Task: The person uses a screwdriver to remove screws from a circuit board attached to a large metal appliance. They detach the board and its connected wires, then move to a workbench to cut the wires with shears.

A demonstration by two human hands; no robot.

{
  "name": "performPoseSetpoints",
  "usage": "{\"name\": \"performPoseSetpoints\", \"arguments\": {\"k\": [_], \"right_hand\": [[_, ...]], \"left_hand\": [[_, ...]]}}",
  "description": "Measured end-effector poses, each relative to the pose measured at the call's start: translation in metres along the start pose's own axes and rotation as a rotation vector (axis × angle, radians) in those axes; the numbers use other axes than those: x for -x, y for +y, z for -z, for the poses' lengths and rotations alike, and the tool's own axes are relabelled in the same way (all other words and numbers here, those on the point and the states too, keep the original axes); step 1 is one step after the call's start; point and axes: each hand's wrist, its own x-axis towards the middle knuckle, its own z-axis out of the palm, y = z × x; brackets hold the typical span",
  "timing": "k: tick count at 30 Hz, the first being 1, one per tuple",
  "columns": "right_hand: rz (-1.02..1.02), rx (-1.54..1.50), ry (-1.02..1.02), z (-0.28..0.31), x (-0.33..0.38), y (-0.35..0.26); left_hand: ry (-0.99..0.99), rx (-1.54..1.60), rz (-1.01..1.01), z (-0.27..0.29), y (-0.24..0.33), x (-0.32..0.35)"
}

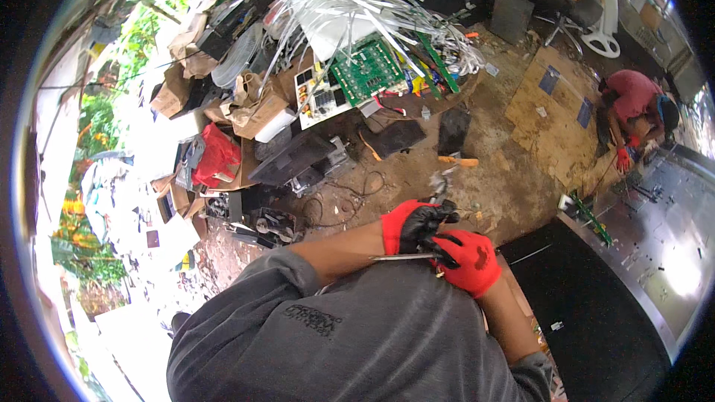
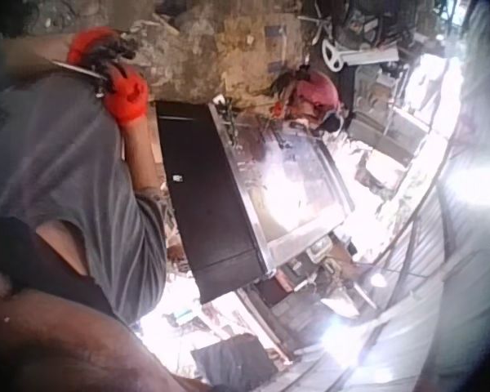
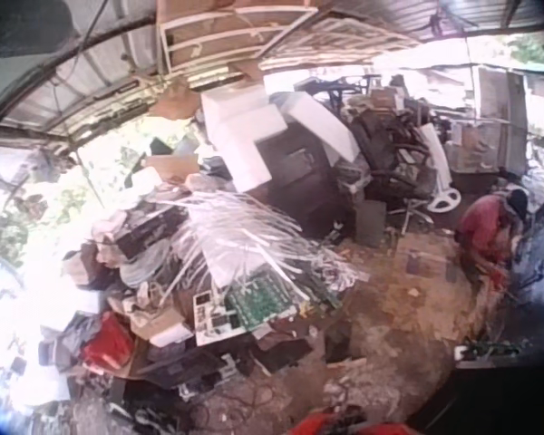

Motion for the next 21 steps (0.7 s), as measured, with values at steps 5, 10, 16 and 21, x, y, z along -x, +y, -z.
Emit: {"name": "performPoseSetpoints", "arguments": {"k": [5,10,16,21], "right_hand": [[-0.244,-0.453,-0.001,-0.016,-0.023,0.014],[-0.447,-1.062,0.095,0.019,-0.067,0.013],[-0.469,-0.735,0.368,0.024,-0.114,0.038],[-0.592,-0.750,0.576,0.019,-0.146,0.052]], "left_hand": [[0.064,-0.661,-0.476,0.040,0.015,0.034],[0.183,-0.463,-0.481,0.082,0.072,0.095],[0.150,-0.925,-0.583,0.116,0.192,0.175],[-0.241,-1.657,-1.301,0.096,0.375,0.236]]}}
